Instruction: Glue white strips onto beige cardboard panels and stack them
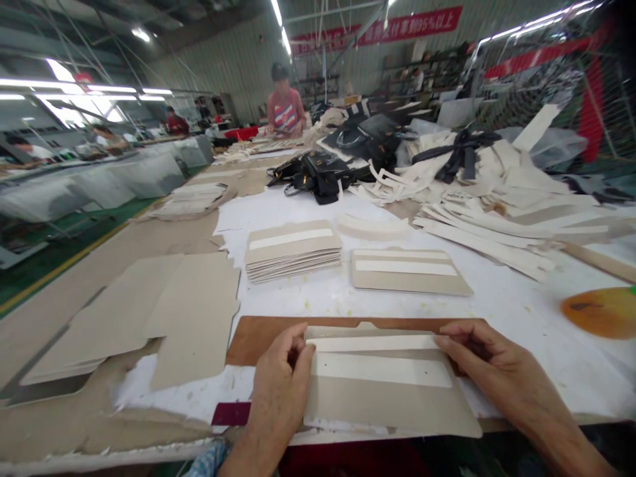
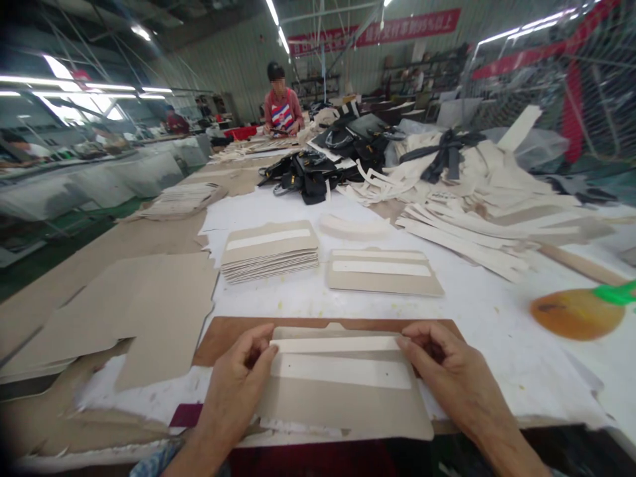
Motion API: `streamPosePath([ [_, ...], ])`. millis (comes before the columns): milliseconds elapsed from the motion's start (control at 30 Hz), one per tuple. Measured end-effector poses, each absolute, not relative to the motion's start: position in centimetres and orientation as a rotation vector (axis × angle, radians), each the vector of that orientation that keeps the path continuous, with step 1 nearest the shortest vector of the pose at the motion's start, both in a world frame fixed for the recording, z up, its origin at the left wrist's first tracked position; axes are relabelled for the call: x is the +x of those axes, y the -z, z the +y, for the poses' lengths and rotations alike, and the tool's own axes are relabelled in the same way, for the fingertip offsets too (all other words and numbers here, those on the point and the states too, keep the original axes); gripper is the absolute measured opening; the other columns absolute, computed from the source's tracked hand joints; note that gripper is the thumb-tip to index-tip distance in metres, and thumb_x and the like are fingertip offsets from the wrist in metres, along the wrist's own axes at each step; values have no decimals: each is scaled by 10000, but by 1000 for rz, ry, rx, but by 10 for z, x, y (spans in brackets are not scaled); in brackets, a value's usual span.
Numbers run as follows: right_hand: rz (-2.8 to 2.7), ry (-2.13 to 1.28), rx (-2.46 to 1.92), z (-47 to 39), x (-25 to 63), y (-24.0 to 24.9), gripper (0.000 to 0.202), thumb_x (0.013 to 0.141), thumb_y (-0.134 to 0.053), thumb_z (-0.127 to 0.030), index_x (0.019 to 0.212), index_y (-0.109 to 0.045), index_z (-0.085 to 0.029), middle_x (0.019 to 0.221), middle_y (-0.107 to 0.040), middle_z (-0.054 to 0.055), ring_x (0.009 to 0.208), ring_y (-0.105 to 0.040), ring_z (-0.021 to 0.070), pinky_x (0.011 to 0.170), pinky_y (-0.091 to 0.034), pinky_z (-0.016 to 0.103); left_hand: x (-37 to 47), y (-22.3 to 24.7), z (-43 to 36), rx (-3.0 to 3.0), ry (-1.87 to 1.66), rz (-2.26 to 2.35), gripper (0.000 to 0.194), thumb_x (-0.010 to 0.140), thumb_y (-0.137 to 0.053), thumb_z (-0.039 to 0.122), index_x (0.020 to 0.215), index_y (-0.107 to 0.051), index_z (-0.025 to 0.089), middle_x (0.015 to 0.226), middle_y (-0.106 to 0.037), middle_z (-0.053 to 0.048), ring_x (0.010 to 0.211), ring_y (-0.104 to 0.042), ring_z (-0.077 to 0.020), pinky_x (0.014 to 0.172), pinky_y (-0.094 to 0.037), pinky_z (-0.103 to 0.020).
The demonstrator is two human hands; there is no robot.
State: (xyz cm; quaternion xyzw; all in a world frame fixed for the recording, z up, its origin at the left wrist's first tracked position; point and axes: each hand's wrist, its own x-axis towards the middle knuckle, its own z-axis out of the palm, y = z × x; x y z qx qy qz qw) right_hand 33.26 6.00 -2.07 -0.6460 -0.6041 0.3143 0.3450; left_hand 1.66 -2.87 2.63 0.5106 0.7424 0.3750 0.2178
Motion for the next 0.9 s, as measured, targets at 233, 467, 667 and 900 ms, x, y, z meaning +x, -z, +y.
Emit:
streamPosePath([
  [233, -1654, -747, -1768, 63, 328, 26, 448, 769, -640, -680, 915, -758, -273, 846, -784, 38, 802, -722, 275, 722, -542, 393, 21, -11, -18, 1452, -973, 2200, 369, 915, -541, 314, 1254, -638, 204, 846, -706, -1, 799, -708, -225, 812, -514, -377],
  [467, -1741, -708, -1843, 61, 327, 20, 460, 770, -590, -709, 850, -742, -282, 755, -761, 13, 701, -709, 259, 671, -528, 394, 23, -7, -16, 1502, -965, 2240, 337, 923, -537, 259, 1246, -627, 222, 819, -702, 11, 789, -717, -232, 771, -506, -374],
  [667, -1856, -651, -1846, 63, 333, 26, 443, 805, -598, -704, 876, -753, -295, 744, -769, 2, 673, -720, 256, 629, -541, 379, 21, 1, -16, 1608, -999, 2232, 317, 925, -535, 238, 1223, -639, 208, 846, -714, -12, 844, -729, -233, 819, -548, -378],
  [900, -1905, -589, -1851, 65, 339, 32, 430, 800, -607, -705, 869, -758, -308, 736, -770, 3, 653, -722, 262, 598, -546, 377, 22, 3, -17, 1806, -1066, 2287, 278, 948, -532, 213, 1202, -643, 193, 951, -704, -60, 840, -724, -233, 741, -580, -368],
])
